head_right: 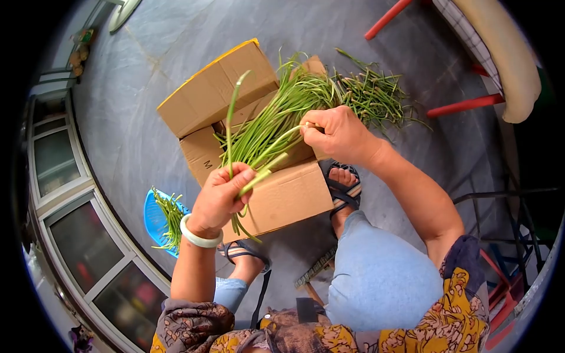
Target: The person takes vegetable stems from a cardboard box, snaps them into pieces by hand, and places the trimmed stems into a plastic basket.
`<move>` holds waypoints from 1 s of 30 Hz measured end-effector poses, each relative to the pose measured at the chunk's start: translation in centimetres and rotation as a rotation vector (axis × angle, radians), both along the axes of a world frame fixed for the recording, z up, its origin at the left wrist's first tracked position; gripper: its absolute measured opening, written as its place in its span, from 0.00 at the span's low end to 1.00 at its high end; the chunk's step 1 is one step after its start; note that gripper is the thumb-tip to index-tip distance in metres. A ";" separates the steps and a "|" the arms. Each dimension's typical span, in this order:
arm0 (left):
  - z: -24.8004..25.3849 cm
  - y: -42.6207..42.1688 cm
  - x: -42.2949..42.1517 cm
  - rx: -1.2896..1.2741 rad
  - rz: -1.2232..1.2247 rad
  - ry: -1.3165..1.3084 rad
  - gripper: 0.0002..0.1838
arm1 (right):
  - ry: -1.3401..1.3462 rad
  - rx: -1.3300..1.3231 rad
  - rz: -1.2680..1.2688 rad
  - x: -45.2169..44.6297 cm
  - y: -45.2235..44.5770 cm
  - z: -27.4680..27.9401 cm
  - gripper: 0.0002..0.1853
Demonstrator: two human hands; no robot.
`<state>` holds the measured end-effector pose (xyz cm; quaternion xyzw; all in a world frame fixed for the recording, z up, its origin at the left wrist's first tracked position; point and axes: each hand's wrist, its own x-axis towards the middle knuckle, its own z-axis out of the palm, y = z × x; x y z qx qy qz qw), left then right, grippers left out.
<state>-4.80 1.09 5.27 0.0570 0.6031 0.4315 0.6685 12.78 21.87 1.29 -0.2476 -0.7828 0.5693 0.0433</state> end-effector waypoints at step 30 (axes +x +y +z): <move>-0.6 -0.2 1.8 0.044 -0.382 0.118 0.17 | 0.025 0.225 0.470 -0.7 0.2 1.7 0.07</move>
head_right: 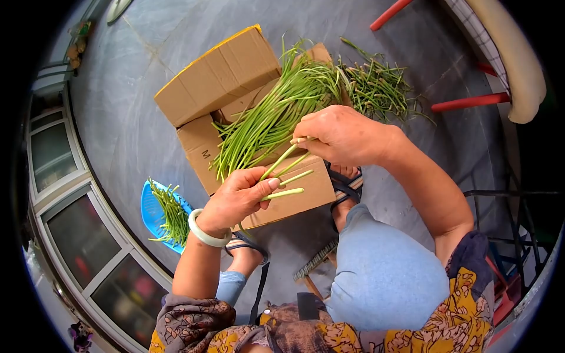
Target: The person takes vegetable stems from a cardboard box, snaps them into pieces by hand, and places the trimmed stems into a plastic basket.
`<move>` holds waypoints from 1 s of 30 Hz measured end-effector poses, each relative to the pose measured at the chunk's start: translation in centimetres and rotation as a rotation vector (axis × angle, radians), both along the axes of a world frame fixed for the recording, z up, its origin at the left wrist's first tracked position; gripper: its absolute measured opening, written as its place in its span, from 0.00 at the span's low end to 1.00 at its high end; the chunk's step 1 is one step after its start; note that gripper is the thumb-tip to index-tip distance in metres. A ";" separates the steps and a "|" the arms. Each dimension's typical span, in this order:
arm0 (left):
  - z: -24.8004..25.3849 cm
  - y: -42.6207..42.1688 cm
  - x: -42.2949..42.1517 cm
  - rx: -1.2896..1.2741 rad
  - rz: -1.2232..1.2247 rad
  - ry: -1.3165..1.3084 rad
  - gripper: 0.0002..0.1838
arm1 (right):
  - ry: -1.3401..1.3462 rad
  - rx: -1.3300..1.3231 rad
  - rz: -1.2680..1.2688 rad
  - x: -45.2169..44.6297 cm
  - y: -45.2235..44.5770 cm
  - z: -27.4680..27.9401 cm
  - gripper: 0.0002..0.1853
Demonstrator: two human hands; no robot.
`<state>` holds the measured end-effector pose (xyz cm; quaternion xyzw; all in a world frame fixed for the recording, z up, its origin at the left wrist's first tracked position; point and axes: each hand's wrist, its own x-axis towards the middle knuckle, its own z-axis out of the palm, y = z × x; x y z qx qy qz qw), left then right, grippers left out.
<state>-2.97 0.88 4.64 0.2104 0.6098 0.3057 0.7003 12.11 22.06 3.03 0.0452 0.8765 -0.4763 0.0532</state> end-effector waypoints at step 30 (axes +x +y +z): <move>-0.6 -4.2 -5.8 0.264 0.979 -0.673 0.28 | 0.075 -0.186 -1.034 6.3 6.5 -5.3 0.08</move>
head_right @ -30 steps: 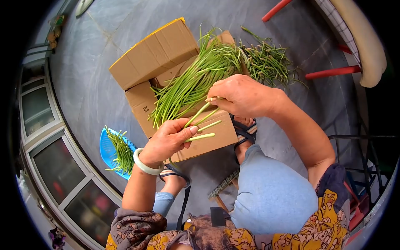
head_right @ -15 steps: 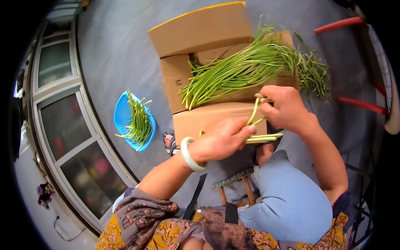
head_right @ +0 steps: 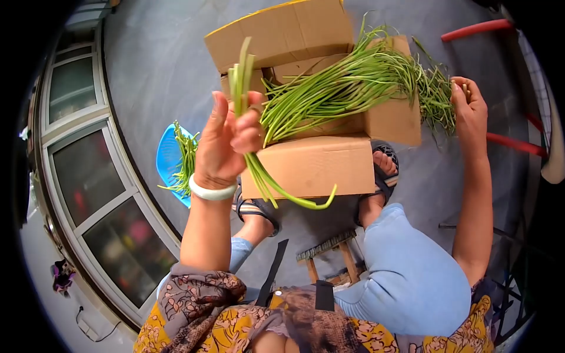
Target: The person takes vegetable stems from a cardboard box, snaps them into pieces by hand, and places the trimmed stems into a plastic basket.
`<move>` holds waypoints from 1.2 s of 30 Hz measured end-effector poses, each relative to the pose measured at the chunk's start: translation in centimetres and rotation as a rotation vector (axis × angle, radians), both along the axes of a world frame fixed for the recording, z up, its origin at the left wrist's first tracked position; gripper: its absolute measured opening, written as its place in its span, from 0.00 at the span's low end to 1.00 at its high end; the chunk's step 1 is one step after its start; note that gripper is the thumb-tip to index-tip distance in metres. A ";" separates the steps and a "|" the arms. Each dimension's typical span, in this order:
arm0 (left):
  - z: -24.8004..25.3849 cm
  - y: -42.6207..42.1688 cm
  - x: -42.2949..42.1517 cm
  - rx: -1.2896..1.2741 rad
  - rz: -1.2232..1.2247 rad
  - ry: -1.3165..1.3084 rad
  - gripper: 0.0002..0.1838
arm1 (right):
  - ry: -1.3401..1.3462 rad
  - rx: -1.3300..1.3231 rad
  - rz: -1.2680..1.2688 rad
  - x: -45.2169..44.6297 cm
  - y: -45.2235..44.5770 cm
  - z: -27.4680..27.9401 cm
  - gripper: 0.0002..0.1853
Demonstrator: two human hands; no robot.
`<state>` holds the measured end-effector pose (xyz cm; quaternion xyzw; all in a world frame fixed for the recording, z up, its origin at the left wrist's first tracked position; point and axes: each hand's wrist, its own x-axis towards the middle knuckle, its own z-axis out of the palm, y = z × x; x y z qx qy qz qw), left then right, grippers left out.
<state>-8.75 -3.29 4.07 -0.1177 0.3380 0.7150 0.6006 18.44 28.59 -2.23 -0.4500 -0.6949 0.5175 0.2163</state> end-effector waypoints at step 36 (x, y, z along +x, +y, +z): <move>-5.8 -25.2 -12.4 -1.276 -0.395 1.859 0.12 | -0.475 0.053 0.474 7.0 4.3 -14.3 0.23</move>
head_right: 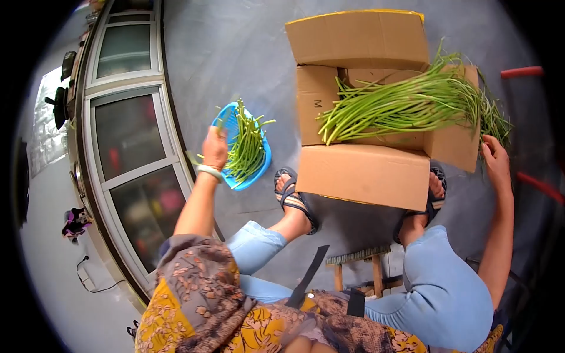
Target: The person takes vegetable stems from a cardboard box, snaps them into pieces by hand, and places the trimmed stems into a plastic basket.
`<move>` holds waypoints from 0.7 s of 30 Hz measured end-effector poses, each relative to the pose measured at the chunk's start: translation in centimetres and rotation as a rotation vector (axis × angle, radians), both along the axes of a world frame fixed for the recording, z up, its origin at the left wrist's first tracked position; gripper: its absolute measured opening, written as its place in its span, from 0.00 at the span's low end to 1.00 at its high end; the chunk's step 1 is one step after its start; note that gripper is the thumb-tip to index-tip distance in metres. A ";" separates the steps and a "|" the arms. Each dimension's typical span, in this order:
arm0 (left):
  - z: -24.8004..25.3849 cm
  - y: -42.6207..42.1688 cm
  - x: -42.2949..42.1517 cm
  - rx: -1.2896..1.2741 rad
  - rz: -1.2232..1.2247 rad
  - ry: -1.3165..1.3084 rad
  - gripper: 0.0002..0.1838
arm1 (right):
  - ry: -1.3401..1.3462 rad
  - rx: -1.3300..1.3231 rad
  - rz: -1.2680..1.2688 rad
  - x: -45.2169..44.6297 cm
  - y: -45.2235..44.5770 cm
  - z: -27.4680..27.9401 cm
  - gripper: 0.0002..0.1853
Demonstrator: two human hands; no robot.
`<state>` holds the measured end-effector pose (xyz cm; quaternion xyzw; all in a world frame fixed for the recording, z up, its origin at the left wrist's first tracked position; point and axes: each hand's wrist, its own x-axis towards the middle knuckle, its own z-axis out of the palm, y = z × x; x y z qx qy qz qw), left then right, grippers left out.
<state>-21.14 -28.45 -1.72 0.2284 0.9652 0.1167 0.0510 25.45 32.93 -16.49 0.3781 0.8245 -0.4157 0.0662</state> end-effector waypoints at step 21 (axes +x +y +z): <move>-2.9 4.7 3.2 0.116 -0.122 0.131 0.24 | 0.158 -0.143 -0.208 -1.4 -3.2 5.8 0.14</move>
